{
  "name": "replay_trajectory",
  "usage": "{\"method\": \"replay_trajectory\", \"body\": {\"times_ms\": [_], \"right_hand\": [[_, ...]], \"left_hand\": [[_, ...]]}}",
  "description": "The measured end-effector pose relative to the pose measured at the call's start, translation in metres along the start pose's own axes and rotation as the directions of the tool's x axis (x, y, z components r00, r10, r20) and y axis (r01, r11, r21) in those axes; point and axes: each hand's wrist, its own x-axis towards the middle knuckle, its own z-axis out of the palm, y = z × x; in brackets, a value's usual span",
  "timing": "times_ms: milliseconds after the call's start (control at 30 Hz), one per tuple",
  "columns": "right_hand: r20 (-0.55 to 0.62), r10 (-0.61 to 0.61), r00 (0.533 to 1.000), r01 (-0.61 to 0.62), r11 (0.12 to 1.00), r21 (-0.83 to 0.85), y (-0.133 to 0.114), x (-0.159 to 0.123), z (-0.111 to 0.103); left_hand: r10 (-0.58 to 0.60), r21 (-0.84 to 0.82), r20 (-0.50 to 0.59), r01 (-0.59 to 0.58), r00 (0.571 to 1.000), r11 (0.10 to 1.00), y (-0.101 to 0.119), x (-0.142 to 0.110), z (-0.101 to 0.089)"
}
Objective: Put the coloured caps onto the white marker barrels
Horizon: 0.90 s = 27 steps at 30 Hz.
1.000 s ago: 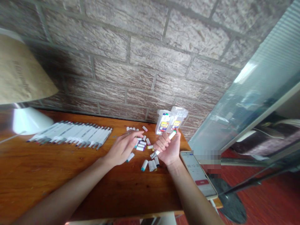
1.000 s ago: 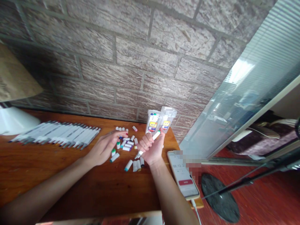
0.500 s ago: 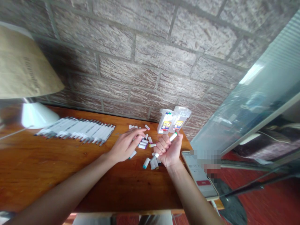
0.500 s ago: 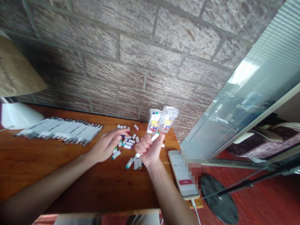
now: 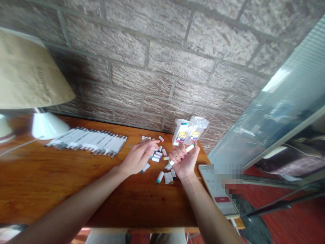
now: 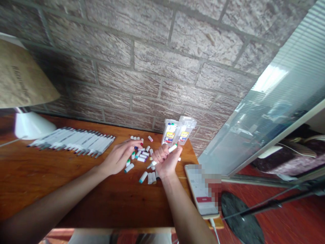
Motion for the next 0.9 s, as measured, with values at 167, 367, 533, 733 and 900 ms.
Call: {"method": "replay_trajectory", "body": {"times_ms": [167,367,533,733,900], "right_hand": [[-0.025,0.091,0.996,-0.093,0.988,-0.121,0.006,0.014,0.012],[0.021,0.099,0.995,-0.059,0.741,-0.669,0.031,0.047,0.038],[0.081,0.046,0.996,0.026,0.692,-0.721,0.051,0.049,0.031],[0.178,-0.030,0.984,0.155,0.645,-0.748,0.037,0.047,0.004],[0.514,-0.063,0.855,0.518,0.102,-0.849,0.026,0.046,-0.004]], "left_hand": [[-0.035,-0.044,-0.015,0.035,0.999,0.998,0.004,0.002,-0.002],[-0.231,-0.207,0.004,0.227,0.973,0.952,0.003,0.006,-0.008],[-0.341,-0.406,0.177,0.384,0.923,0.829,-0.002,0.010,-0.012],[-0.478,-0.528,0.204,0.507,0.855,0.682,-0.015,0.011,-0.001],[-0.603,-0.686,0.017,0.448,0.797,0.573,-0.028,0.015,-0.004]]}}
